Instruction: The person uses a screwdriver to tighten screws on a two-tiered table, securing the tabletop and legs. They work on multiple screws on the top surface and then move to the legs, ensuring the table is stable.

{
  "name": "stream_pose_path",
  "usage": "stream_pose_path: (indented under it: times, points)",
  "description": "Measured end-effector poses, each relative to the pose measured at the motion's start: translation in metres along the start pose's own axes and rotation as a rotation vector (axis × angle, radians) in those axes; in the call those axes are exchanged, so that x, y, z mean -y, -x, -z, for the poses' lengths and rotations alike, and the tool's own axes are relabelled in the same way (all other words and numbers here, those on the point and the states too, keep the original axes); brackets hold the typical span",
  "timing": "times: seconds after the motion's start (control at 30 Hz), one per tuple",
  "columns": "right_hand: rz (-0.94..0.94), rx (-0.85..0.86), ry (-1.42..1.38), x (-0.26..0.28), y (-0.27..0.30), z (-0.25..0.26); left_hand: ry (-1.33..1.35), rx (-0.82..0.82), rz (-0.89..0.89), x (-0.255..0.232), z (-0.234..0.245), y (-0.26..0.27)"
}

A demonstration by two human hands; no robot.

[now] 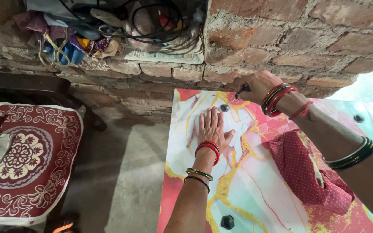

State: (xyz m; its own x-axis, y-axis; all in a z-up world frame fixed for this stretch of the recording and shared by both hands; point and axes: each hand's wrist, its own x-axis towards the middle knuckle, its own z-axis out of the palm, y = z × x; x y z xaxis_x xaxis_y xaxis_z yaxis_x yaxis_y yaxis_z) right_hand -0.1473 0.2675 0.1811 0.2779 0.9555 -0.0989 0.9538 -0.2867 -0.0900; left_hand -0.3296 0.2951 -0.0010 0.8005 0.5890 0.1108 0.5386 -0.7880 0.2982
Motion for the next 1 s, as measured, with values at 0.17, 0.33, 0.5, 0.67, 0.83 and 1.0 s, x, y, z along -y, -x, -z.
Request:
stream_pose_path:
  times: [0.17, 0.33, 0.5, 0.67, 0.83, 1.0]
  points:
    - [-0.013, -0.017, 0.031, -0.008, -0.002, -0.007, 0.009, 0.0, 0.001, 0.001, 0.0, 0.0]
    - [-0.021, -0.025, 0.015, -0.008, 0.001, -0.008, 0.011, -0.009, 0.002, 0.0, -0.002, -0.001]
    - [-0.038, -0.006, 0.039, -0.003, 0.003, -0.008, -0.003, 0.002, 0.003, 0.0, -0.003, -0.001]
    - [-0.088, -0.028, 0.051, -0.004, -0.004, -0.011, -0.011, -0.013, 0.002, 0.0, -0.004, 0.0]
    - [-0.211, -0.005, 0.028, -0.019, -0.012, -0.019, 0.013, -0.054, -0.008, 0.001, -0.007, 0.0]
    - [-0.263, 0.172, -0.157, -0.026, -0.017, -0.003, 0.001, -0.004, -0.007, -0.001, 0.001, 0.001]
